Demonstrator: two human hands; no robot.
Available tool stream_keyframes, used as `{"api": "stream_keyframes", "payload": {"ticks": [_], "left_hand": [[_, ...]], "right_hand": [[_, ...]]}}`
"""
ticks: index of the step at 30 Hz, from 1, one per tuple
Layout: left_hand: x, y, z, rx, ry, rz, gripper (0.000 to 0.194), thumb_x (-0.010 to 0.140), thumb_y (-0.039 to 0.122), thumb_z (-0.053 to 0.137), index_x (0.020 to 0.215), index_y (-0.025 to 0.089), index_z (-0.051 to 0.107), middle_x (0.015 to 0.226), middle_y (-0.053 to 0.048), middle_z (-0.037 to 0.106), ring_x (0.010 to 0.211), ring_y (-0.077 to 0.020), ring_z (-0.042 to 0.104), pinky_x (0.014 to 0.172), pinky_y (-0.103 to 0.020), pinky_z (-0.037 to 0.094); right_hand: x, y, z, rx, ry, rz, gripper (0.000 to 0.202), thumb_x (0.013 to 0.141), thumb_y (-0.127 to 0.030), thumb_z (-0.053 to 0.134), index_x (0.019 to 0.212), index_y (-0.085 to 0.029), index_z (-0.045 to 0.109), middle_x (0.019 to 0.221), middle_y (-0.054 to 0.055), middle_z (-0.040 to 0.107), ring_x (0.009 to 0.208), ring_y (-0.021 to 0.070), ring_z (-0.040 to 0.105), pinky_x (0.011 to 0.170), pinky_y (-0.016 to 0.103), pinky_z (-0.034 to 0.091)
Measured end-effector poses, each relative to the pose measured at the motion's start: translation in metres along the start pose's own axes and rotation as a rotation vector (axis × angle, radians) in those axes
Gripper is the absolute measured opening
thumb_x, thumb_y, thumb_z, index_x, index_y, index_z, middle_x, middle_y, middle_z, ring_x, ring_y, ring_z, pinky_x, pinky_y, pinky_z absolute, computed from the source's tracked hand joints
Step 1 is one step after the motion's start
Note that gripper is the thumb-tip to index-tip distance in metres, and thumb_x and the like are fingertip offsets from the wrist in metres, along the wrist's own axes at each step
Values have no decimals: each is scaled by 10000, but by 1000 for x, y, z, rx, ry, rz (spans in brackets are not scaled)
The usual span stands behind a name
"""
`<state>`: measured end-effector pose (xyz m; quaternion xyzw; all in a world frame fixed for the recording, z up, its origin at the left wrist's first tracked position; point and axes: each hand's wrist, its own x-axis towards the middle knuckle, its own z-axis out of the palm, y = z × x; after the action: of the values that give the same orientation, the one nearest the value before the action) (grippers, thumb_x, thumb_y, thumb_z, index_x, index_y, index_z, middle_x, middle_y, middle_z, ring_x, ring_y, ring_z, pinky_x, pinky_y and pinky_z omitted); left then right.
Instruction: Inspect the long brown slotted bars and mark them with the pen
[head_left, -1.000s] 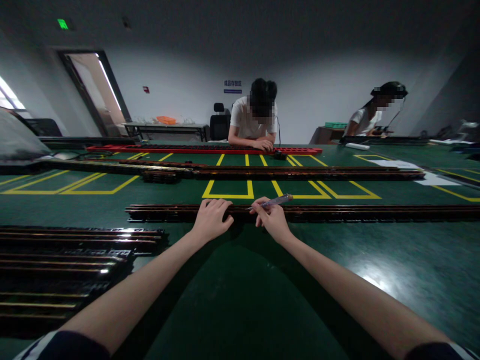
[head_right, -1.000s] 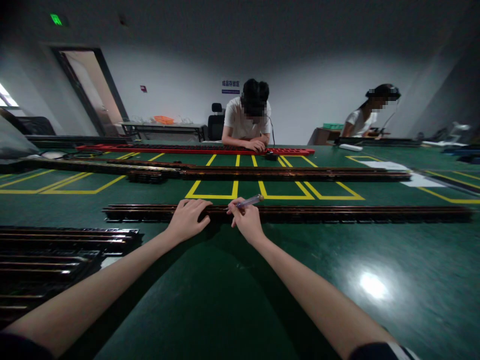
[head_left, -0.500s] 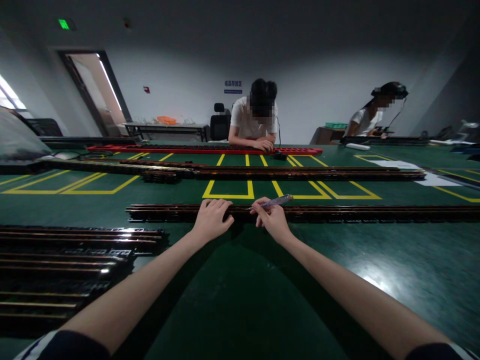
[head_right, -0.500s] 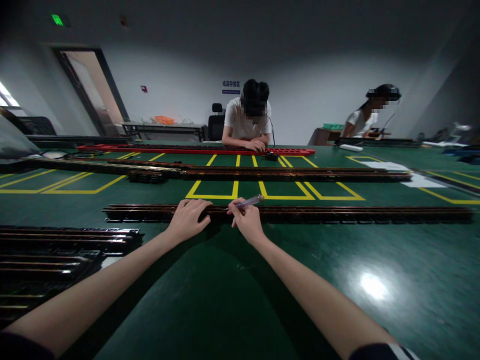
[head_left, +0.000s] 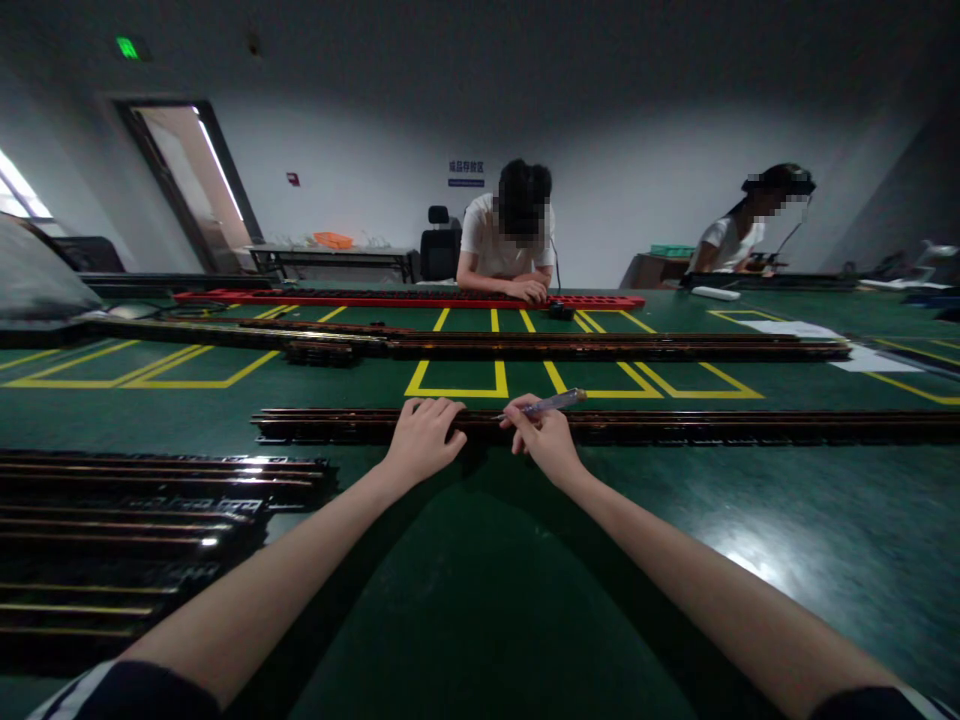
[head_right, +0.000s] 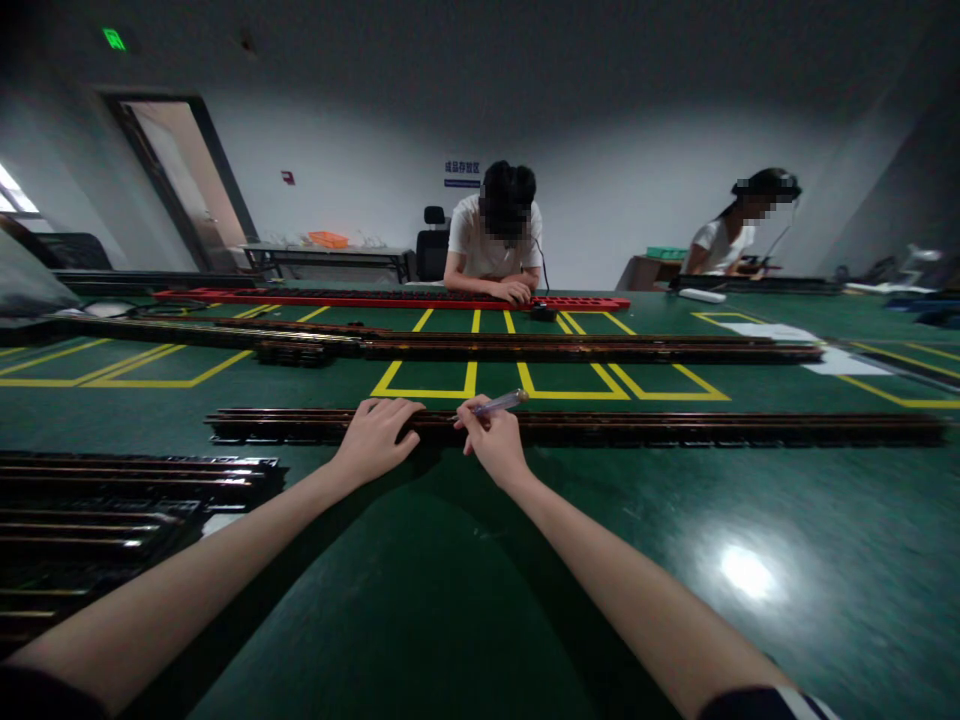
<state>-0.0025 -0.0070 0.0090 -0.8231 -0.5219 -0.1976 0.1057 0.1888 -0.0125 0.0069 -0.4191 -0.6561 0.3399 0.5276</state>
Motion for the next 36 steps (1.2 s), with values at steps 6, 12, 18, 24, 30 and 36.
{"api": "stream_keyframes", "payload": {"ticks": [6,12,18,24,30,36], "left_hand": [[-1,0,0,-2,5,2,353,852,245,427,1148,170,603,1142,-96,682,1069,-259,600,959,-441,376],[-1,-1,2,0,10,11,357,858,245,420,1157,162,598,1150,-102,680,1070,-257,602,957,-442,382],[0,-2,2,7,8,12,358,861,253,419,1158,167,600,1150,-102,680,1074,-254,603,961,-441,387],[0,-1,1,1,-1,4,359,862,252,419,1164,172,598,1154,-101,678,1075,-251,603,969,-446,385],[0,-1,2,14,19,13,351,853,253,429,1150,185,604,1146,-98,681,1058,-255,607,956,-445,392],[0,-2,2,4,12,13,364,851,249,427,1156,155,603,1149,-106,679,1063,-262,605,953,-446,392]], "right_hand": [[0,3,1,14,9,-14,264,832,-433,557,764,-178,567,688,30,667,386,89,536,378,205,397],[0,1,0,11,1,-14,261,834,-430,557,768,-178,568,695,32,667,394,91,539,383,209,408],[-1,-1,0,5,-6,-6,254,841,-417,550,773,-172,566,698,34,663,396,87,538,389,208,408],[-1,0,-1,5,-9,-10,255,833,-422,563,776,-174,575,713,41,671,411,94,552,393,211,419],[1,4,0,10,8,-15,249,842,-412,551,767,-175,565,697,32,664,386,82,537,381,199,403],[0,3,0,6,7,-16,251,843,-414,547,767,-175,565,694,28,662,384,80,532,376,198,400]]}}
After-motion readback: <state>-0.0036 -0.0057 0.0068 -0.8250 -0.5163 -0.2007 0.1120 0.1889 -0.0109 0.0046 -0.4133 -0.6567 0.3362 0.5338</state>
